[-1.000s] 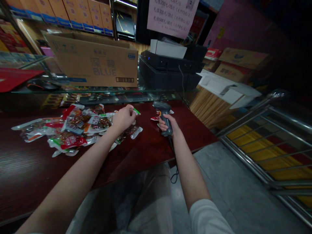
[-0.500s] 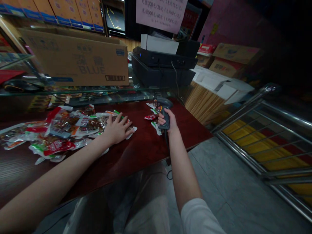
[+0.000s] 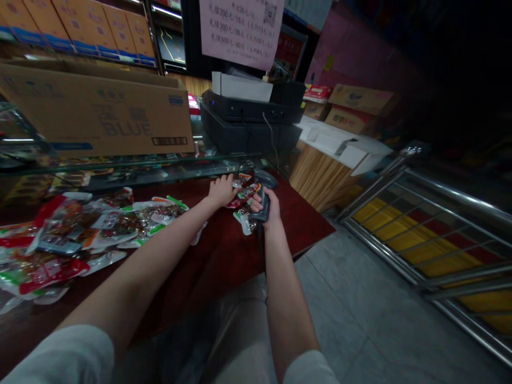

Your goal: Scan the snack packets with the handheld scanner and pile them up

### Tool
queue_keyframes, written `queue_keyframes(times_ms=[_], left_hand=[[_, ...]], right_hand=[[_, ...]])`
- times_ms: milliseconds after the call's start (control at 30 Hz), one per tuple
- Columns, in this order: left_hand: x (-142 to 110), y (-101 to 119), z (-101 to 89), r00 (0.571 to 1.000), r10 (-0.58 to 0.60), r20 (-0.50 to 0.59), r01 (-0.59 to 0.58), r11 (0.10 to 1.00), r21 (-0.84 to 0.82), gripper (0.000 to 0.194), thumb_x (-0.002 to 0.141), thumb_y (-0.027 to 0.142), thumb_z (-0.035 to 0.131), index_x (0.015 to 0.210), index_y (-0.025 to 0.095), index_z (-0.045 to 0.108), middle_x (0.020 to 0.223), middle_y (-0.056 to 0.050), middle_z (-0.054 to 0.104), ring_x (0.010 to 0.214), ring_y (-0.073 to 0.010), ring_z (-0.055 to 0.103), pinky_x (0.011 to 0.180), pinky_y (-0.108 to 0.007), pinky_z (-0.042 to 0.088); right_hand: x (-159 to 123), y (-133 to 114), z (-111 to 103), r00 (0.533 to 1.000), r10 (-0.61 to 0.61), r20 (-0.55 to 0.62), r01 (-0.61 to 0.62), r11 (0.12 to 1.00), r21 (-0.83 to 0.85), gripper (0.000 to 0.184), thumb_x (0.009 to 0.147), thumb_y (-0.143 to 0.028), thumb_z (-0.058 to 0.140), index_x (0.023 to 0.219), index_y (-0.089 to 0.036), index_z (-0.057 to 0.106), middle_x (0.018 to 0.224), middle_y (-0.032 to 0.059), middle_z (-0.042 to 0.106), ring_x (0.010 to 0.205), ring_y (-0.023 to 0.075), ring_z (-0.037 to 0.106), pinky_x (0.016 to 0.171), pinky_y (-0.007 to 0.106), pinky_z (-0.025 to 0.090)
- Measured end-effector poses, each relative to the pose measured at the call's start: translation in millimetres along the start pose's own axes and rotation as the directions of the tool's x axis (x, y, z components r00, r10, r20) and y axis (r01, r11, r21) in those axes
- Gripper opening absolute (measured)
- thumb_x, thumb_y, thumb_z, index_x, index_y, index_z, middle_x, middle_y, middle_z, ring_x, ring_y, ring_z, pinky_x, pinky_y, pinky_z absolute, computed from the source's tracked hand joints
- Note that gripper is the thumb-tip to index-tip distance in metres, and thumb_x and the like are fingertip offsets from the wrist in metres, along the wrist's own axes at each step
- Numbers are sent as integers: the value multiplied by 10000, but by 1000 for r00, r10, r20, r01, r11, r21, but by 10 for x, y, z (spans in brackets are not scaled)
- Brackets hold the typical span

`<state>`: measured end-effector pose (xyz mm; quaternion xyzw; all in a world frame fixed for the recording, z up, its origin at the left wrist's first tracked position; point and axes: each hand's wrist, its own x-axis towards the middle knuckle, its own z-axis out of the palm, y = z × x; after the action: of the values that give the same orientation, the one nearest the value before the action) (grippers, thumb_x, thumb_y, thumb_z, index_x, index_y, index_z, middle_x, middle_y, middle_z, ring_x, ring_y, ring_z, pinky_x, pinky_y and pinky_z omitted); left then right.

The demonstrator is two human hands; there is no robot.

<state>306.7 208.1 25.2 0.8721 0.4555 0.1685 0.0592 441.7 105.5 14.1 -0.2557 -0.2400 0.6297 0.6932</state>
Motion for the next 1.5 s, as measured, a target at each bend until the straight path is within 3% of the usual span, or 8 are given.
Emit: queue_keyframes(times_ms=[100, 233, 433, 567, 700, 867, 1033, 1500], left_hand=[[255, 30, 201, 988, -141, 63, 145, 987, -72, 717, 923, 585, 359, 1526, 201, 307, 1405, -235, 507, 1245, -441, 491, 990, -591, 358], [392, 23, 348, 968, -246, 51, 249, 966, -71, 677, 883, 619, 437, 1464, 273, 427, 1438, -186, 485, 1307, -457, 407, 1025, -603, 315], [433, -91, 382, 952, -307, 16, 298, 910, -288, 614, 720, 386, 744, 1220, 99, 531, 1363, -260, 459, 1262, -448, 456, 1039, -578, 333], [406, -321, 233, 965, -261, -27, 219, 857, -466, 541, 658, 184, 759, 1111, 127, 467, 1209, -186, 538, 1130, -325, 566, 955, -434, 441], [164, -584, -28, 969, -234, -75, 147, 798, -585, 457, 670, 211, 723, 1001, 198, 409, 942, -32, 575, 893, -206, 609, 822, -363, 494], [-484, -854, -366, 959, -210, -190, -18, 624, -781, 483, 632, 310, 714, 983, 211, 397, 827, 31, 534, 730, -147, 559, 677, -281, 467], [-985, -953, -511, 930, -249, -269, -15, 705, -709, 449, 635, 295, 694, 996, 212, 439, 790, 40, 547, 683, -148, 550, 650, -273, 439], [-1133, -955, -412, 916, -271, -295, 9, 750, -661, 574, 721, 251, 681, 1245, 173, 457, 1050, -96, 667, 895, -219, 665, 790, -329, 509]], right_hand=[[12, -3, 2, 1000, 4, -26, -4, 1000, 17, 166, 883, -356, 490, 939, -203, 515, 512, -96, 371, 344, 51, 285, 341, 156, 280], [-7, -6, 30, 999, -7, -49, 10, 999, 53, 165, 908, -325, 433, 923, -189, 525, 515, -87, 399, 345, 47, 309, 347, 149, 287], [-7, -2, 34, 999, -12, -50, 15, 998, 57, 145, 887, -336, 497, 912, -196, 524, 521, -90, 405, 353, 50, 316, 356, 158, 295], [6, 7, 42, 999, 45, -26, -45, 999, 5, 158, 883, -343, 506, 935, -195, 521, 515, -95, 402, 348, 54, 310, 357, 167, 285], [-3, 55, 70, 988, 140, 68, -133, 986, -96, 166, 886, -333, 486, 965, -192, 521, 513, -92, 428, 337, 55, 315, 354, 171, 269], [-62, 133, 115, 943, 267, 201, -216, 946, -243, 257, 869, -364, 537, 1051, -183, 533, 528, -102, 444, 328, 47, 305, 337, 172, 254], [-116, 183, 135, 882, 355, 311, -237, 903, -357, 294, 846, -373, 598, 1059, -180, 530, 528, -111, 449, 315, 42, 273, 323, 176, 243], [-83, 337, 139, 826, 478, 298, -292, 816, -499, 235, 846, -373, 613, 897, -193, 470, 532, -110, 453, 313, 39, 290, 322, 171, 260]])
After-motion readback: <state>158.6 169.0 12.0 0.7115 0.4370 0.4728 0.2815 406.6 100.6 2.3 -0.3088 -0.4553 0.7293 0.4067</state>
